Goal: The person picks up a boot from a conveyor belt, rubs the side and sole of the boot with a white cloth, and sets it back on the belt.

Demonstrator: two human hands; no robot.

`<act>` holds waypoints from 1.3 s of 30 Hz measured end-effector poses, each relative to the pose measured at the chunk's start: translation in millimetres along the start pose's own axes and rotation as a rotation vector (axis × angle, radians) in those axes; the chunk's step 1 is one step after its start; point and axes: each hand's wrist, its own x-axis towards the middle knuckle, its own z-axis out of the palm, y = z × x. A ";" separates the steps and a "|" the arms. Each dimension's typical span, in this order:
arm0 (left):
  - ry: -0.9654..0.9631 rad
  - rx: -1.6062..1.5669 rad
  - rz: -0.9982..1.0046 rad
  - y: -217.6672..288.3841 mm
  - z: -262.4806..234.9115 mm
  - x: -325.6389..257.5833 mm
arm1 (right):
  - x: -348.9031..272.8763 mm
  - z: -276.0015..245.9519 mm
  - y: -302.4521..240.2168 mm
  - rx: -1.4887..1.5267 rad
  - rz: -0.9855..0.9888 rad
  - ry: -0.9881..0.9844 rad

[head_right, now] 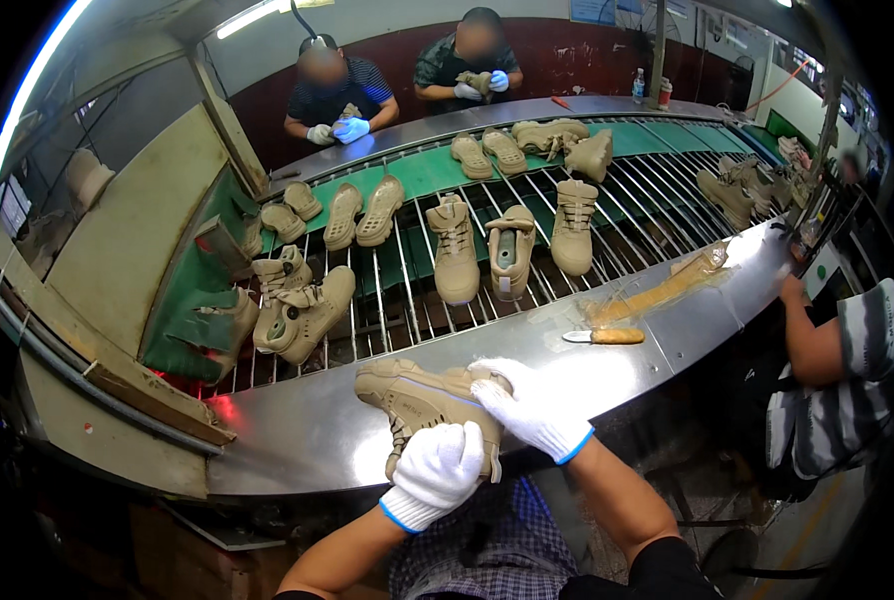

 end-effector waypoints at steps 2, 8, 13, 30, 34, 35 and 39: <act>-0.027 0.037 -0.005 -2.8 4.4 -4.4 | 9.1 -2.4 -7.2 -0.174 -0.036 -0.040; -0.194 -0.527 -0.262 -7.0 9.3 0.0 | 31.4 -24.4 18.9 -0.492 -0.299 0.008; -0.247 -0.166 -0.256 -126.4 -25.8 4.5 | 21.1 -127.4 62.0 -1.126 0.015 0.027; -0.942 -0.429 -0.677 -116.7 -47.0 7.3 | 9.0 -24.5 -48.1 -0.800 0.175 -0.334; -0.841 -0.337 -0.763 -92.2 -42.0 -5.6 | 9.3 -0.1 -58.4 -0.858 -0.003 -0.316; -0.849 -0.301 -0.818 -84.5 -45.8 -1.7 | 9.1 10.5 -59.0 -0.852 -0.070 -0.300; -0.709 -0.195 -0.788 -73.5 -36.9 -26.9 | -22.9 60.0 -82.7 -0.830 -0.347 -0.305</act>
